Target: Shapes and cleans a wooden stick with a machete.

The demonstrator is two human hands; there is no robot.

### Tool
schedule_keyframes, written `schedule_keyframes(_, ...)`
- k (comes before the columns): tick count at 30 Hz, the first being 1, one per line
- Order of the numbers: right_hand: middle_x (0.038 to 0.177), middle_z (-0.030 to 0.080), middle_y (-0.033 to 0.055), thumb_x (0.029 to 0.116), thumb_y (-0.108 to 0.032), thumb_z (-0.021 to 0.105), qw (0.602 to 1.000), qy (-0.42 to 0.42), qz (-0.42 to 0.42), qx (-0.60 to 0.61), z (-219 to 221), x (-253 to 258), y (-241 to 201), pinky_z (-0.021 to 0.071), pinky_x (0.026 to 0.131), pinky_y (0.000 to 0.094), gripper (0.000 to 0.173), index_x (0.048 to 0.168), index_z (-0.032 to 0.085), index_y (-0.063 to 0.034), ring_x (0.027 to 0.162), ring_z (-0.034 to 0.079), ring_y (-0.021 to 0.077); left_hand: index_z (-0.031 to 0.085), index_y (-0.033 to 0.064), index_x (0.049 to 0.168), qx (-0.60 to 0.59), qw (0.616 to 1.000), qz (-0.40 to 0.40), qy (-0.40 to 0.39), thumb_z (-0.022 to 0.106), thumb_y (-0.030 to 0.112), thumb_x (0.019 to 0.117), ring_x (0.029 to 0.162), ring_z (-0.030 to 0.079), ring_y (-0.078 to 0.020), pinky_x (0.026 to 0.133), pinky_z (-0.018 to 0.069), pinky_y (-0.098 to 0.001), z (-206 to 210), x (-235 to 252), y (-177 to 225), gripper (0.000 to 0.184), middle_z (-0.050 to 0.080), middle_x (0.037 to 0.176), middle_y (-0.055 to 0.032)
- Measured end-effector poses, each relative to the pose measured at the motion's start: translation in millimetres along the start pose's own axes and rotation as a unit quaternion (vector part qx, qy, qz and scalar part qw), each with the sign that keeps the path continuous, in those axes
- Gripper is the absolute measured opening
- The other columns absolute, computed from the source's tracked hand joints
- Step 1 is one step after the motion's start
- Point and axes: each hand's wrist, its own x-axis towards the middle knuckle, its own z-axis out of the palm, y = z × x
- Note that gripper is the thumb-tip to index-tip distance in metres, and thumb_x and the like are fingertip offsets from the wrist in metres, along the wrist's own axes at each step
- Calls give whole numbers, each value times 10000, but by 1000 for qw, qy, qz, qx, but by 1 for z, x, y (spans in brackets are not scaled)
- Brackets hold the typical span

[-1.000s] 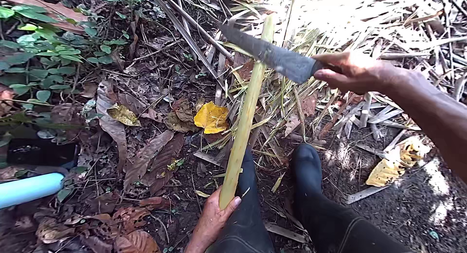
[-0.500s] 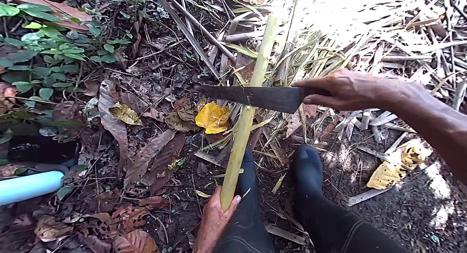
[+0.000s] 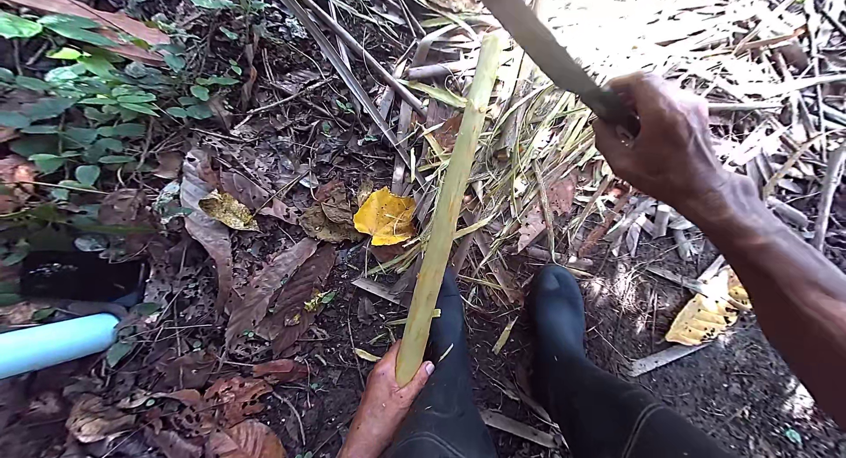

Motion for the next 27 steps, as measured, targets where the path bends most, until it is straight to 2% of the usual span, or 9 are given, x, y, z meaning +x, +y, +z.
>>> schedule_keyframes(3, 897, 669, 235, 889, -86, 662, 997, -67, 31, 1, 15, -7, 7, 517, 696, 627, 294, 1157, 611, 21, 803, 674, 441, 660, 37, 1172, -46, 999, 2, -18, 757, 344, 818, 779, 648, 22, 753, 546, -164, -7, -3, 2, 478, 690, 886, 39)
schedule_keyframes(6, 771, 634, 241, 944, -190, 642, 992, -92, 60, -56, 29, -9, 13, 472, 587, 647, 204, 1006, 607, 2, 720, 658, 488, 666, 58, 1138, -63, 998, 8, -19, 759, 338, 816, 752, 646, 17, 720, 548, -162, -12, -5, 3, 437, 681, 857, 57)
schedule_keyframes(8, 734, 612, 236, 998, -422, 616, 991, -88, 93, -49, 35, -10, 16, 471, 588, 643, 443, 989, 595, 21, 697, 643, 481, 666, 64, 1127, -59, 998, 4, -21, 759, 339, 817, 742, 642, 16, 711, 548, -166, -12, -5, 4, 425, 677, 848, 58)
schedule_keyframes(11, 746, 596, 228, 994, -688, 426, 991, -84, 84, -60, 37, -8, 18, 472, 575, 619, 739, 1000, 579, 35, 678, 635, 457, 669, 59, 1115, -52, 998, 5, -17, 752, 320, 823, 739, 639, 30, 711, 543, -154, -10, -6, 6, 400, 676, 839, 61)
schedule_keyframes(13, 752, 595, 224, 1025, -684, 324, 990, -97, 54, -86, 35, -5, 18, 472, 558, 609, 759, 991, 576, 31, 668, 638, 451, 669, 61, 1115, -53, 998, 2, -16, 750, 315, 826, 740, 638, 29, 711, 541, -152, -11, -6, 8, 393, 675, 842, 62)
schedule_keyframes(16, 738, 593, 235, 1039, -664, 293, 986, -103, 39, -124, 31, 0, 15, 474, 542, 606, 752, 945, 564, 31, 660, 644, 467, 668, 48, 1127, -45, 999, 4, -13, 748, 319, 821, 754, 638, 30, 724, 540, -154, -9, -6, 9, 417, 677, 854, 51)
schedule_keyframes(21, 777, 607, 264, 1014, -706, 249, 973, -106, 153, -135, 17, 23, 25, 461, 605, 668, 774, 954, 564, -1, 776, 656, 517, 663, 35, 1157, -46, 999, 5, -17, 749, 328, 824, 773, 642, 30, 746, 542, -161, -8, -7, 7, 452, 684, 874, 43)
schedule_keyframes(25, 704, 583, 229, 1025, -689, 280, 983, -107, 44, -142, 20, 12, 19, 461, 528, 620, 759, 917, 562, 8, 660, 643, 478, 666, 46, 1156, -45, 999, 4, -13, 752, 334, 818, 772, 639, 32, 743, 539, -158, -9, -5, 6, 453, 683, 874, 48)
schedule_keyframes(27, 723, 599, 249, 1018, -699, 283, 981, -114, 75, -138, 19, 15, 20, 461, 550, 644, 768, 924, 568, 8, 699, 654, 501, 665, 30, 1164, -35, 999, 8, -13, 746, 334, 819, 786, 640, 32, 756, 534, -156, -8, -7, 5, 466, 685, 887, 38)
